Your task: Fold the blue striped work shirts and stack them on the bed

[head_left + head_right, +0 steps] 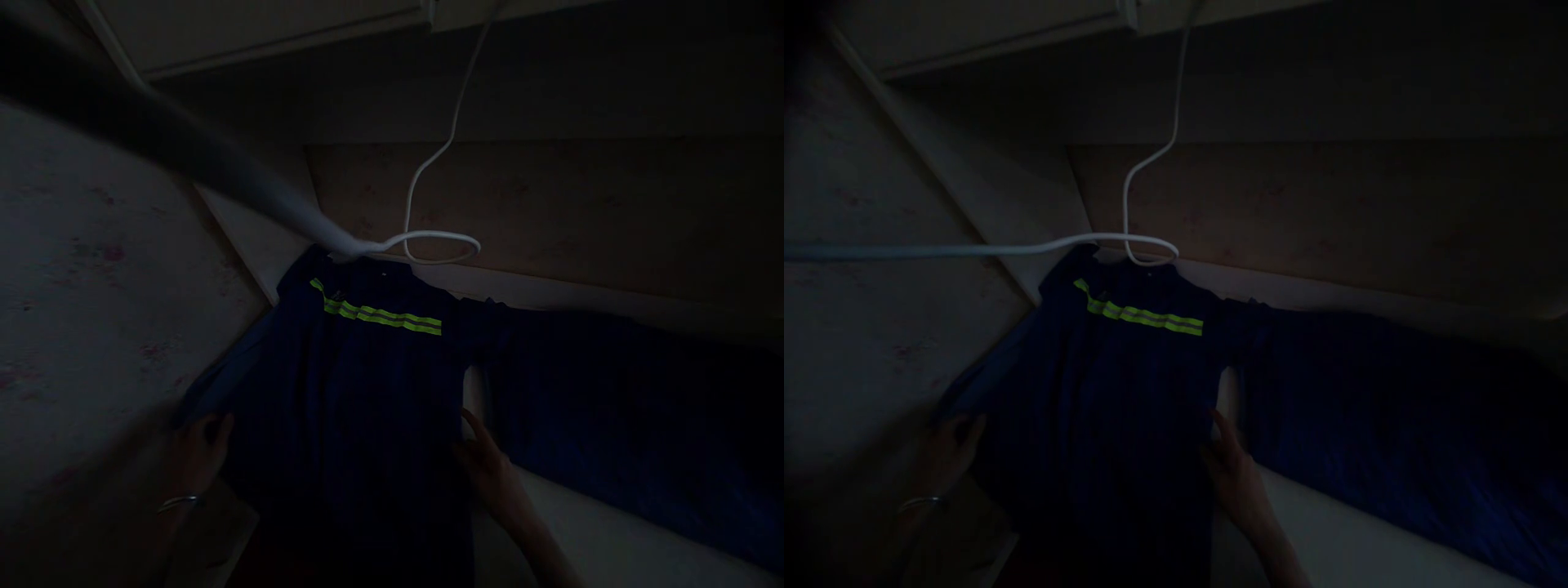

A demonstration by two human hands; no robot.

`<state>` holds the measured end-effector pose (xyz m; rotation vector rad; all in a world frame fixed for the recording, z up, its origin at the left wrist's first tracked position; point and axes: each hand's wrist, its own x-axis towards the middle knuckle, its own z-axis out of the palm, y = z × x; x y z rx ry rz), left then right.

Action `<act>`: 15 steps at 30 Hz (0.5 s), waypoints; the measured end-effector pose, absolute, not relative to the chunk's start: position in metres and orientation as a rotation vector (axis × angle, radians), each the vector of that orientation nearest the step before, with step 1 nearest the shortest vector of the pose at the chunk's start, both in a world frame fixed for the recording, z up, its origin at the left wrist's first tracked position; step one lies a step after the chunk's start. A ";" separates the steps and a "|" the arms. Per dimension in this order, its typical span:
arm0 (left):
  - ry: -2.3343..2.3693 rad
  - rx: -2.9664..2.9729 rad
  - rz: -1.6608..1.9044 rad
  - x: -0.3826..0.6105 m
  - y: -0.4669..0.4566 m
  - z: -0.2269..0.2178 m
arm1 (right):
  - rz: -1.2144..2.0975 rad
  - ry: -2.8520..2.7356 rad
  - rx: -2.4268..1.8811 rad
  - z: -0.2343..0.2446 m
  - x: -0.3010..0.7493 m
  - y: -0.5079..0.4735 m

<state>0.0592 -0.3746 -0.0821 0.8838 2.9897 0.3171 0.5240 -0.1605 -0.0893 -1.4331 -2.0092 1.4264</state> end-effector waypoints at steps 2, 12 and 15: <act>2.974 0.921 0.345 0.085 -0.360 -0.071 | 1.511 -1.961 -1.323 -0.087 0.530 -0.162; 2.706 1.340 0.186 0.160 -0.314 -0.080 | 2.029 -1.740 -1.127 -0.072 0.524 -0.188; 2.789 1.210 0.258 0.115 -0.330 -0.086 | 2.082 -1.687 -1.065 -0.073 0.521 -0.188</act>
